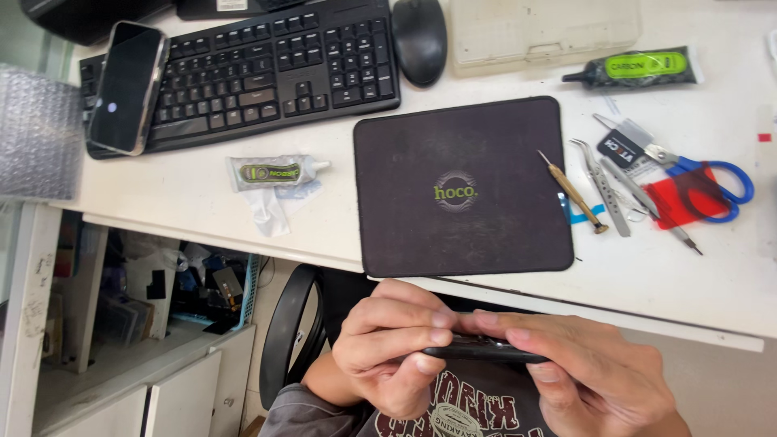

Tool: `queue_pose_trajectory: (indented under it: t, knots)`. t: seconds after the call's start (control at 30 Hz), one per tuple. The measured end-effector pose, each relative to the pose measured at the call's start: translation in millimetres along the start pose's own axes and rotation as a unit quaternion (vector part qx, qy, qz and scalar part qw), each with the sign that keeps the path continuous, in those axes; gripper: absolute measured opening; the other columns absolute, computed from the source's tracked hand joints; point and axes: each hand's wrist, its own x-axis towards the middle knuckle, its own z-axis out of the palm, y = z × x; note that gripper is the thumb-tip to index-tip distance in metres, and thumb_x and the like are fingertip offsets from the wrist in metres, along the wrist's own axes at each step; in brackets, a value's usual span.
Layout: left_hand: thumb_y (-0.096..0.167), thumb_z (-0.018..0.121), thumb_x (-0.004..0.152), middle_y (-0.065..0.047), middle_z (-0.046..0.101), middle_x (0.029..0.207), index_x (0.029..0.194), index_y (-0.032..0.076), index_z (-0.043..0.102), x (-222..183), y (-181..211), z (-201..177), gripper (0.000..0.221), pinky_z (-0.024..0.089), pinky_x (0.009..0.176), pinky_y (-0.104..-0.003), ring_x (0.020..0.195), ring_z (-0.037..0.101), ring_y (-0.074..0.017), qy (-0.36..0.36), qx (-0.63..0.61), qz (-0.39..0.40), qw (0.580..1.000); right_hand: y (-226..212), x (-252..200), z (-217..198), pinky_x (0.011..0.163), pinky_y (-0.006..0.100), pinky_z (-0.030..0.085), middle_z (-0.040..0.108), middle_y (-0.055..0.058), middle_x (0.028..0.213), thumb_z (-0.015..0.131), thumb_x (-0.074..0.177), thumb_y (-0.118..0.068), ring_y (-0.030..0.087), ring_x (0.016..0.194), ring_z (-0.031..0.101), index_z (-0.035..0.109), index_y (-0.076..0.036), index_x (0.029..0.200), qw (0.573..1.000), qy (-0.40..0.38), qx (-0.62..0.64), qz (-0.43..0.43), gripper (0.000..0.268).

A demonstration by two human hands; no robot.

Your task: The person uses a precision screwdriver to remove screws from a disassembled smartphone, then applies thermal paste to the camera module area. They briefly test the phone by turning it on and off before continuing the repair.

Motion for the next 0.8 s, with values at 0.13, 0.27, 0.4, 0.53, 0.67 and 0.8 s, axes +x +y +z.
queue_pose_trajectory:
  t: [0.13,0.27,0.4,0.53,0.67,0.8]
  knots:
    - [0.006,0.068,0.099,-0.013,0.067,0.110,0.109,-0.002,0.073,1.8,1.9,-3.1,0.014,0.062,0.082,-0.034,0.096,0.070,-0.0264,-0.038,-0.002,-0.009,0.999,-0.8,-0.4,9.0,0.096,0.039,0.067,0.080,0.018,0.109,0.061,0.106,-0.020,0.029,0.102,0.083,0.072,-0.004,0.115,0.999,0.051,0.006,-0.015,0.021]
    - [0.010,0.072,0.101,-0.009,0.069,0.107,0.107,-0.001,0.076,-0.8,2.4,10.1,0.013,0.062,0.078,-0.032,0.094,0.073,-0.0247,0.035,-0.027,-0.016,0.999,3.0,2.5,11.2,0.099,0.039,0.066,0.078,0.018,0.109,0.060,0.109,-0.022,0.029,0.104,0.081,0.070,-0.004,0.117,0.996,0.059,0.046,-0.047,0.022]
    - [0.012,0.070,0.103,-0.010,0.070,0.106,0.108,0.000,0.076,-1.0,3.8,13.2,0.014,0.061,0.079,-0.031,0.094,0.073,-0.0241,0.047,-0.034,-0.026,0.998,5.7,1.3,15.1,0.089,0.032,0.065,0.077,0.020,0.106,0.061,0.109,-0.023,0.023,0.097,0.080,0.071,-0.004,0.117,0.994,0.080,0.066,-0.036,0.023]
    - [0.012,0.070,0.105,-0.011,0.071,0.107,0.109,0.000,0.076,-0.8,6.8,16.7,0.014,0.061,0.077,-0.031,0.095,0.072,-0.0241,0.060,-0.039,-0.041,0.997,5.1,-4.5,17.4,0.063,0.020,0.059,0.079,0.023,0.103,0.062,0.103,-0.022,0.010,0.071,0.075,0.073,-0.003,0.112,0.992,0.117,0.034,0.026,0.024]
    - [0.016,0.068,0.106,-0.010,0.070,0.107,0.111,0.000,0.076,-0.5,8.4,18.1,0.018,0.061,0.078,-0.031,0.096,0.072,-0.0237,0.054,-0.040,-0.038,0.997,6.6,-8.5,15.4,0.061,0.018,0.057,0.078,0.022,0.102,0.062,0.103,-0.024,0.005,0.066,0.071,0.072,-0.004,0.113,0.993,0.115,0.031,0.026,0.024]
    - [0.018,0.061,0.111,-0.010,0.070,0.108,0.112,-0.001,0.075,1.6,11.8,13.9,0.023,0.062,0.081,-0.031,0.099,0.072,-0.0234,0.034,-0.044,-0.051,0.997,9.1,-10.4,15.4,0.053,0.017,0.053,0.079,0.022,0.100,0.062,0.104,-0.024,0.004,0.059,0.068,0.072,-0.003,0.114,0.991,0.123,0.023,0.046,0.026]
